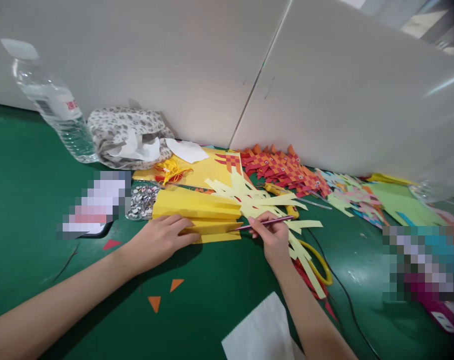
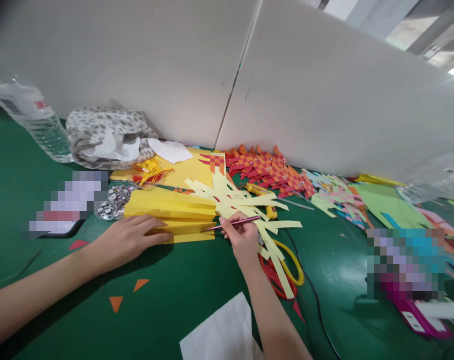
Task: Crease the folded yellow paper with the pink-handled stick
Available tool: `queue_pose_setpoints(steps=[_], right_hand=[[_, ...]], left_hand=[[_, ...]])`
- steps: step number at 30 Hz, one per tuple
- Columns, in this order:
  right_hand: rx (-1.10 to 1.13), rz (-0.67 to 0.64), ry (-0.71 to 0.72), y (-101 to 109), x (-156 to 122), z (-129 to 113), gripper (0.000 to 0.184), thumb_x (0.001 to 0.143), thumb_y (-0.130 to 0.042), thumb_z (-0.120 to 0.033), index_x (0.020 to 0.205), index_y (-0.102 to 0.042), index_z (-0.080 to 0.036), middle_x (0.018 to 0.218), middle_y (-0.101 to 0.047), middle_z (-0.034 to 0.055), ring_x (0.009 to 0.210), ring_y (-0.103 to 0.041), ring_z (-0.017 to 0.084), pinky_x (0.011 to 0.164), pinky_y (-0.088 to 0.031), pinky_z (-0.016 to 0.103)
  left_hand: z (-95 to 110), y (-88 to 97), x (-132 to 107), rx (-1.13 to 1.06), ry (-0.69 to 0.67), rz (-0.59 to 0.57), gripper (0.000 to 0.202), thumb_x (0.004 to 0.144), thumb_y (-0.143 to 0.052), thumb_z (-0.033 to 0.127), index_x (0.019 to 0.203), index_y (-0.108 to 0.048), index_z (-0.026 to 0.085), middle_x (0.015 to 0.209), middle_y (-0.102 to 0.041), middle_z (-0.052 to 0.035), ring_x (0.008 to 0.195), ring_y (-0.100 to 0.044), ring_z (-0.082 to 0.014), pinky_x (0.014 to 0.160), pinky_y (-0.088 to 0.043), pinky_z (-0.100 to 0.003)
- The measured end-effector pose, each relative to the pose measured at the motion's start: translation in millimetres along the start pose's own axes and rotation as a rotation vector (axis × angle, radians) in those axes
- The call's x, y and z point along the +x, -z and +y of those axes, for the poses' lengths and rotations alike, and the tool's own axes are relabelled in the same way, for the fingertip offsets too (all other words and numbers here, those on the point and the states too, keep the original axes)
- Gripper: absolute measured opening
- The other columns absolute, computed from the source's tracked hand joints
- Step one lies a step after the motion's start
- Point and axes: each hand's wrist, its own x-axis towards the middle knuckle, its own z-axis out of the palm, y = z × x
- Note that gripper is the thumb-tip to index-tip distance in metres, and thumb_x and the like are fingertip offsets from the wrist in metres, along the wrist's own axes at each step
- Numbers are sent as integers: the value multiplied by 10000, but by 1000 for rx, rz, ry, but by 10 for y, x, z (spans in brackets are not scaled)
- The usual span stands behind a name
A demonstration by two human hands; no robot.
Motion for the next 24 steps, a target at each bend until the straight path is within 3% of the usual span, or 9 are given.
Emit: queue_pose_setpoints(steps=[24], right_hand=[[52, 191, 13, 159, 85, 60, 245, 669, -730, -212, 507, -549, -180, 427, -510, -46, 381, -441, 79, 375, -302, 202]], left_hand=[[-5, -2, 5, -8, -3, 7, 249, 943, -448, 155, 1084, -621, 265, 1009, -645, -46, 912, -617, -219, 701, -498, -315]])
